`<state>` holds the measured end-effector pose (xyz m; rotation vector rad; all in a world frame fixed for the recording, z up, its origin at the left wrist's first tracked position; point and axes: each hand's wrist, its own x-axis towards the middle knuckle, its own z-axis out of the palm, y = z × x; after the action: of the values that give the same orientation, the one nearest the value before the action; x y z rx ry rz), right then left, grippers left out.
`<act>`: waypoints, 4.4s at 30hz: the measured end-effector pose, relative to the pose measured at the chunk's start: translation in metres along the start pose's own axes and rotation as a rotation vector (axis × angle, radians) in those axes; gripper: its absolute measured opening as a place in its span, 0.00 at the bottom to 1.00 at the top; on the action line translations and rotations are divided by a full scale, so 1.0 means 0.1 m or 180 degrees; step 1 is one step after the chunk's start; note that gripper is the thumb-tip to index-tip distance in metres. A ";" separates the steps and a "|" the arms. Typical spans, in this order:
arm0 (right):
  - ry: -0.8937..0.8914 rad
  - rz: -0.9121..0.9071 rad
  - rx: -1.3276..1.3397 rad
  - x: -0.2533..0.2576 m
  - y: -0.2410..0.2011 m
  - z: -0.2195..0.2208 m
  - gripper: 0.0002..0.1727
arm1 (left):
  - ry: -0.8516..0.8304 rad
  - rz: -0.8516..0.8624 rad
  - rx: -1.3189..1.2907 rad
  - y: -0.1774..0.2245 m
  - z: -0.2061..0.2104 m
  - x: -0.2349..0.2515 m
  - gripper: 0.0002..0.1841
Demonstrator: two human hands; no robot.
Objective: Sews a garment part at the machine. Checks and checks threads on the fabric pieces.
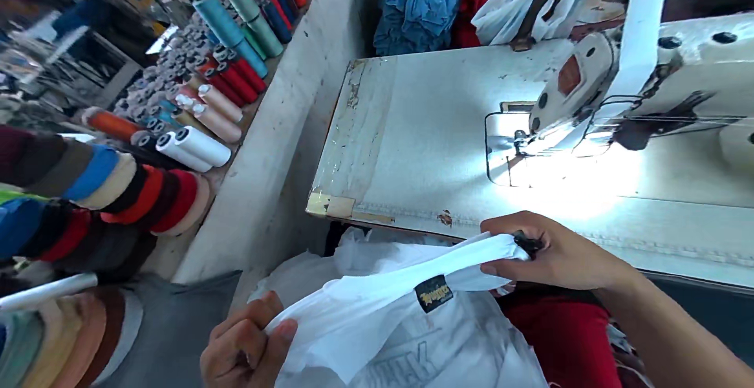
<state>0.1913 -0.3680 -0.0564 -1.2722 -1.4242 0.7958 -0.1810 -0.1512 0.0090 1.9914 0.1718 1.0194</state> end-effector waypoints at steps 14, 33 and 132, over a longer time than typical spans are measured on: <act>0.0580 0.0127 -0.1523 -0.15 0.09 1.15 0.17 | 0.0504 -0.0426 0.0034 -0.19 0.41 0.09 0.11; 0.2834 -0.0888 -0.0463 -0.24 -1.05 0.26 0.07 | -0.1263 -0.1589 -0.0266 -0.74 0.84 -0.09 0.38; 0.2260 0.0116 -0.2707 -0.48 -0.33 1.20 0.17 | -0.0203 -0.1778 -0.1648 -0.23 1.96 -0.03 0.10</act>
<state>0.0631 -0.4035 -0.0691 -1.9533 -1.1436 -0.3194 -0.0367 -0.2635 -0.0665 1.3849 0.3650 0.5620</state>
